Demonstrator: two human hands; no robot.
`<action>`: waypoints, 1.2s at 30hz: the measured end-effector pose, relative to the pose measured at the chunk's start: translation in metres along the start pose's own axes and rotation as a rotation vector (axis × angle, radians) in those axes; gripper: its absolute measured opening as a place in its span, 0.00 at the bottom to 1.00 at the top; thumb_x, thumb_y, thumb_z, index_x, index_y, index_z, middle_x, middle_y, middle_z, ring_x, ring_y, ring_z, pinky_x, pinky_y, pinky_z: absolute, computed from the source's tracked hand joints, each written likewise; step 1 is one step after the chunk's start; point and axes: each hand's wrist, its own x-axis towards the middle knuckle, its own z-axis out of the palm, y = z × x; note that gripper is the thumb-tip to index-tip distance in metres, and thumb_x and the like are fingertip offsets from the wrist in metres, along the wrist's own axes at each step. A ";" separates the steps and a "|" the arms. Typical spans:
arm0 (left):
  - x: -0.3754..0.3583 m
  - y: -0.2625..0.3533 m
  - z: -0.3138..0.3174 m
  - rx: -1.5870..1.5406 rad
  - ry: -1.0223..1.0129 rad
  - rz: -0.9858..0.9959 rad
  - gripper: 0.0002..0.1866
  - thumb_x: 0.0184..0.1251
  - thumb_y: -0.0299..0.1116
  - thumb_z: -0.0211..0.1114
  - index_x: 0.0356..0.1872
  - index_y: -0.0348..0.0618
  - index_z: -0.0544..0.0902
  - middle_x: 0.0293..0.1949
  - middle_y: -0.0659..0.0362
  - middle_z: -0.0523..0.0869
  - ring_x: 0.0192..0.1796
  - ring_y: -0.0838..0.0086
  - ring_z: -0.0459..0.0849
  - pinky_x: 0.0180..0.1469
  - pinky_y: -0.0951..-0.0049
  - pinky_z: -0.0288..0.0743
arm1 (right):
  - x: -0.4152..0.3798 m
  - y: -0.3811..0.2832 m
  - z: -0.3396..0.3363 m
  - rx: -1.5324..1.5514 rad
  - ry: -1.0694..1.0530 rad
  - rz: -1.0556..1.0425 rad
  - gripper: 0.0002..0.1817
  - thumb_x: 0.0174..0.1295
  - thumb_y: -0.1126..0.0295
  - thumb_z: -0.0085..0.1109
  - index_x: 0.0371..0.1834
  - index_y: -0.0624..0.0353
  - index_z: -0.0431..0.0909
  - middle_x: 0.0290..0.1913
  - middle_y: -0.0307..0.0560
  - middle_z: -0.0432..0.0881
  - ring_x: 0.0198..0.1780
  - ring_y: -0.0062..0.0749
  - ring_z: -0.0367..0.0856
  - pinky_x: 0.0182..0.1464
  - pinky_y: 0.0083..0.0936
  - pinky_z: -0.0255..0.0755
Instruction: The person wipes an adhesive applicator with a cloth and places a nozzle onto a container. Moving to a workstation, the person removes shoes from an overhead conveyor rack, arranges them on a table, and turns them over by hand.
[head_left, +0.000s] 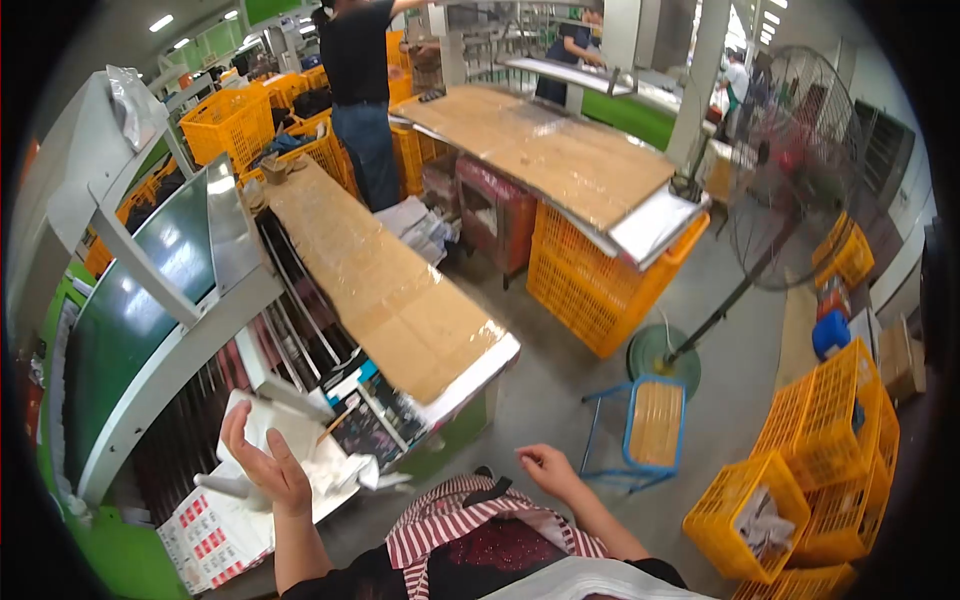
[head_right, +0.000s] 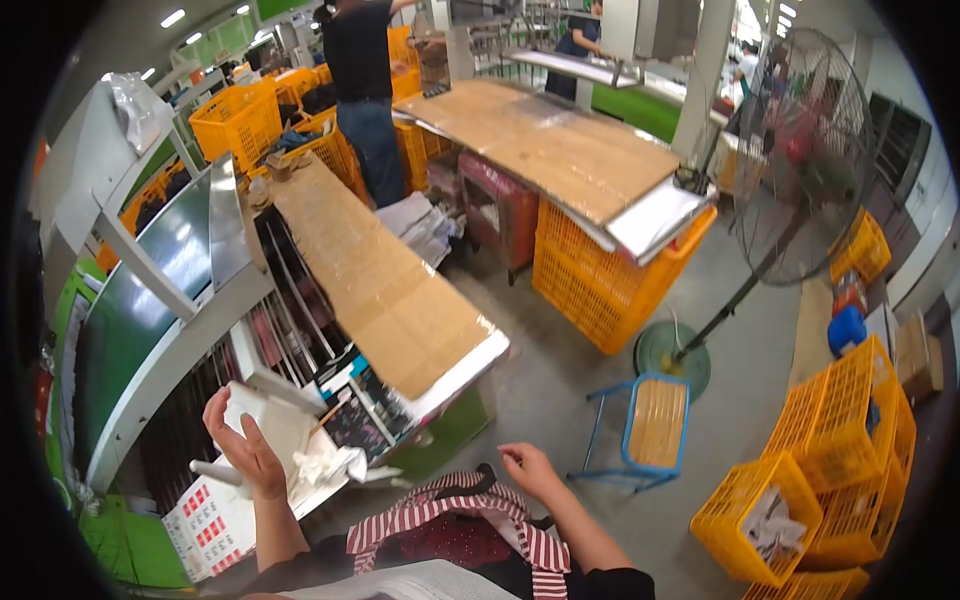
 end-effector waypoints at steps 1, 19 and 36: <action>0.001 0.002 0.016 -0.007 -0.010 -0.017 0.19 0.68 0.29 0.51 0.56 0.31 0.68 0.55 0.46 0.71 0.60 0.58 0.68 0.66 0.61 0.56 | 0.012 0.008 -0.012 -0.017 0.003 -0.022 0.12 0.63 0.73 0.55 0.47 0.64 0.80 0.40 0.48 0.83 0.39 0.26 0.83 0.43 0.22 0.77; 0.049 -0.002 0.285 0.000 -0.030 -0.390 0.06 0.58 0.20 0.58 0.37 0.36 0.76 0.39 0.50 0.78 0.46 0.58 0.76 0.53 0.64 0.68 | 0.288 -0.012 -0.264 -0.022 -0.289 0.187 0.15 0.67 0.69 0.52 0.51 0.67 0.76 0.41 0.44 0.83 0.41 0.24 0.82 0.43 0.20 0.75; 0.202 0.009 0.553 -0.075 -0.747 -0.238 0.20 0.58 0.35 0.66 0.49 0.36 0.75 0.46 0.50 0.77 0.52 0.55 0.74 0.55 0.60 0.67 | 0.596 -0.108 -0.465 -0.198 -0.211 -0.166 0.13 0.66 0.71 0.54 0.48 0.68 0.78 0.42 0.47 0.83 0.42 0.27 0.83 0.46 0.23 0.76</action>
